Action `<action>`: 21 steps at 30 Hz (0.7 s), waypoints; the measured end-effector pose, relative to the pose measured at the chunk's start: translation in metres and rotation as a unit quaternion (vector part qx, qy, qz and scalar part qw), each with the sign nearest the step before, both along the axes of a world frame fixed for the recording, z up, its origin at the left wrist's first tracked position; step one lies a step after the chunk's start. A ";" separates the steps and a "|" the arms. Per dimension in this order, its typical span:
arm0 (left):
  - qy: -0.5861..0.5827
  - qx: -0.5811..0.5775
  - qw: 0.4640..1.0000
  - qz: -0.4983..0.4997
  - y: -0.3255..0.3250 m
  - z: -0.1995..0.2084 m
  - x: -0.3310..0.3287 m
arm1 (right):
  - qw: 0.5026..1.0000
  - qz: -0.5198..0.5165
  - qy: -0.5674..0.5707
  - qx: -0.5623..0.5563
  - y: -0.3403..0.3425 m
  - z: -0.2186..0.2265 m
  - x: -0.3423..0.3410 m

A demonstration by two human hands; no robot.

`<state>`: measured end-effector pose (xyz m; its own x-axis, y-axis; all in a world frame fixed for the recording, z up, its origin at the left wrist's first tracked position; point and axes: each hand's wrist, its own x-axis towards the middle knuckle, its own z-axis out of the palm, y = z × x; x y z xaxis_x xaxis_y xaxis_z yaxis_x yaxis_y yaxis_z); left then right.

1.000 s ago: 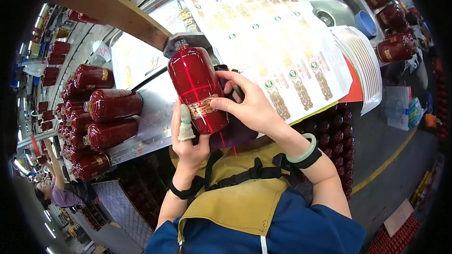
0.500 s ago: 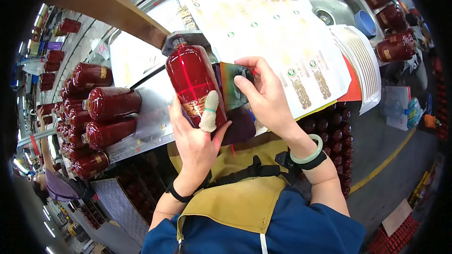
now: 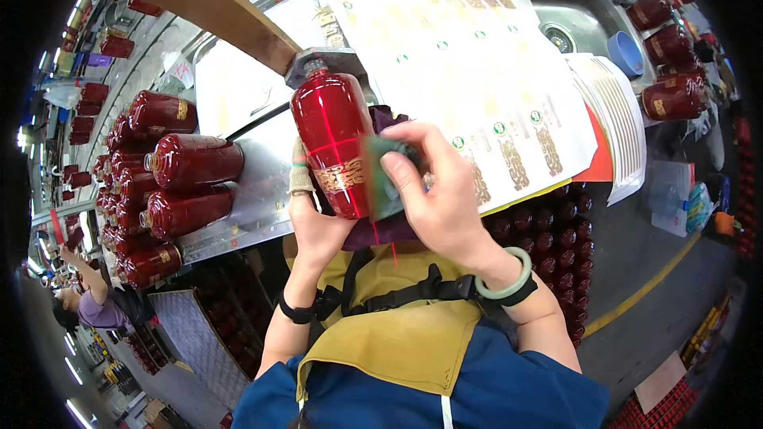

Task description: Applying adhesive labels and seals to red liquor bottles on a production line.

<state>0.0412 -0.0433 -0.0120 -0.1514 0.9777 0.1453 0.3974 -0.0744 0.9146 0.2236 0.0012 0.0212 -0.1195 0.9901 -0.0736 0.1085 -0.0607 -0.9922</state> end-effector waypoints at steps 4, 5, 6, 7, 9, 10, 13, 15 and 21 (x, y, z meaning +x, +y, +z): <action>0.196 0.112 0.974 -0.013 -0.003 0.009 -0.006 | 0.992 -0.052 -0.103 0.042 0.005 -0.011 0.003; 0.238 0.127 0.963 -0.012 -0.008 0.013 -0.009 | 0.990 -0.078 -0.101 0.054 0.007 -0.013 0.008; 0.239 0.125 0.963 -0.015 -0.010 0.015 -0.008 | 0.994 -0.086 -0.069 0.011 0.010 -0.016 0.015; 0.207 0.130 0.970 0.000 -0.010 0.016 -0.007 | 0.997 -0.052 -0.025 0.055 0.011 -0.019 0.018; 0.239 0.105 0.964 0.041 -0.009 0.017 -0.004 | 0.996 -0.047 0.027 0.067 0.011 -0.023 0.025; 0.238 0.122 0.962 0.049 -0.008 0.017 -0.003 | 0.997 -0.026 0.021 0.066 0.009 -0.025 0.028; 0.262 0.101 0.959 -0.023 -0.004 0.016 -0.007 | 0.997 0.009 0.054 0.047 0.001 -0.024 0.027; 0.189 0.094 0.977 -0.026 -0.006 0.015 -0.007 | 0.997 0.011 0.061 0.040 -0.003 -0.022 0.024; -0.115 -0.027 0.990 -0.081 -0.012 0.011 -0.007 | 0.999 0.022 0.041 0.028 -0.003 -0.020 0.019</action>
